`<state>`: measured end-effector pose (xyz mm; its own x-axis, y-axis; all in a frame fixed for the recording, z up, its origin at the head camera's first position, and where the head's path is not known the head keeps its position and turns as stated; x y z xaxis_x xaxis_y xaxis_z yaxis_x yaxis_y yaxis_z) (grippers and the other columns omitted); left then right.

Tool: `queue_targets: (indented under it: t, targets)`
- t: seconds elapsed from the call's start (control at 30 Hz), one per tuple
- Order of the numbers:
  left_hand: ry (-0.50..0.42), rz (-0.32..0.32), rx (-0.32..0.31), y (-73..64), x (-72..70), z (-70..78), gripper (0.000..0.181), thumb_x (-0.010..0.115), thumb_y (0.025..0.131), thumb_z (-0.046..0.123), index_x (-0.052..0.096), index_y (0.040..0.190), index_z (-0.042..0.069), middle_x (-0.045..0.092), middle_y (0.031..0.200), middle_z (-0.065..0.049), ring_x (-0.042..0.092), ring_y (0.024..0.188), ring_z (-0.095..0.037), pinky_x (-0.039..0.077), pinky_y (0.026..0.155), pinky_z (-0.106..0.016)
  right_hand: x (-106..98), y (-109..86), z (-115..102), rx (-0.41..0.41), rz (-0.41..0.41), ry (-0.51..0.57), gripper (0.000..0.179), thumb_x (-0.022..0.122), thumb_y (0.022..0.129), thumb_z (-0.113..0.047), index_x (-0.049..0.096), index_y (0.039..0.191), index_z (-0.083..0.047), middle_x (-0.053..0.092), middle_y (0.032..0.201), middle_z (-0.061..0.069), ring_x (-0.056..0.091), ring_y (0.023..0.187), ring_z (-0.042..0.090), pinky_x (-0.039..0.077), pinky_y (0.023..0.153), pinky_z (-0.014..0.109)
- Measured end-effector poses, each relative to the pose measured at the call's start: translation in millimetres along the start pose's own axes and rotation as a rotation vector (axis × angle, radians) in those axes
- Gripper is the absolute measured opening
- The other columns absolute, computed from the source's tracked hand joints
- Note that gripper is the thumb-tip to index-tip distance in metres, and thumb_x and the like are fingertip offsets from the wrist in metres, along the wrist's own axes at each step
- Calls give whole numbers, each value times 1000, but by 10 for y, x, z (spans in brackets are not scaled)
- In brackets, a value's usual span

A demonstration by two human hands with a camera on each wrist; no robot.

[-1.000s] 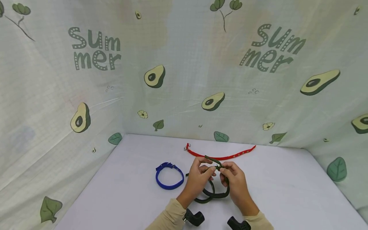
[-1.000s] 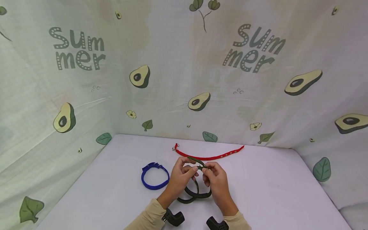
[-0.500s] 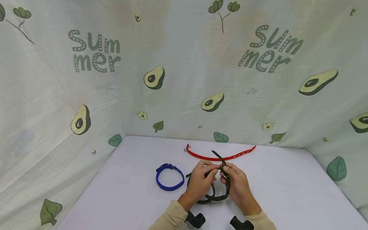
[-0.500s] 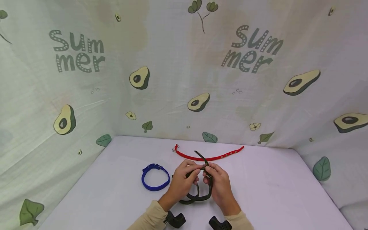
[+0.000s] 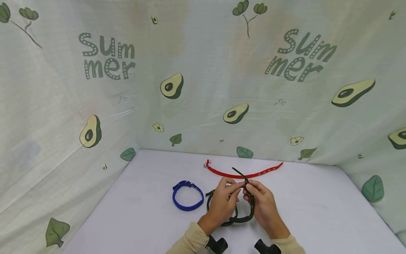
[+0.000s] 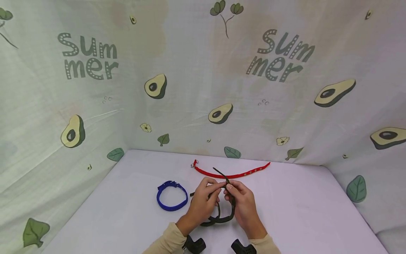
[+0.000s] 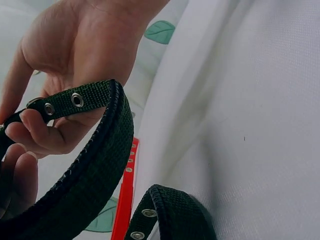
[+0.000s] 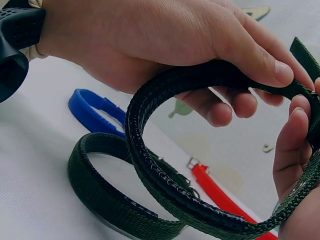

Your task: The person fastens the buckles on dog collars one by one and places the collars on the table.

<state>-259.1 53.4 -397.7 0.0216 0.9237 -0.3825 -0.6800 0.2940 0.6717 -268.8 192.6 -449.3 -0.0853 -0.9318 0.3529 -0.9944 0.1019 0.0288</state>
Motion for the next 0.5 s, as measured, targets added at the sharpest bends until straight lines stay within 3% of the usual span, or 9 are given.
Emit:
queue_targets:
  t: [0.23,0.5]
  targets:
    - [-7,1,-10,-9,9,-13,25,56,102,5,72,122,8,52,104,-3,55,67,3,48,58,-12,10,-13,-21,-7,8,-3,12,63,100,-14,68,107,-5,66,92,10,62,83,15,56,74,26]
    - [-16,-24,-46,-20,2,-44,25,56,102,4,73,120,8,50,102,-3,53,63,5,48,54,-13,53,-34,-54,-42,2,-32,28,62,100,-11,58,116,12,67,91,11,64,81,14,56,72,26]
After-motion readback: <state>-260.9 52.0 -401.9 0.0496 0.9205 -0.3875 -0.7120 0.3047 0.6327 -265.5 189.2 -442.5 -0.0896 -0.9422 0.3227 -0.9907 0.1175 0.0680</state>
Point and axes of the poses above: each hand's wrist, its own y-axis towards the middle knuckle, its own x-axis out of the palm, z = x × y, the point moved 9 cm from there along y, towards the middle knuckle
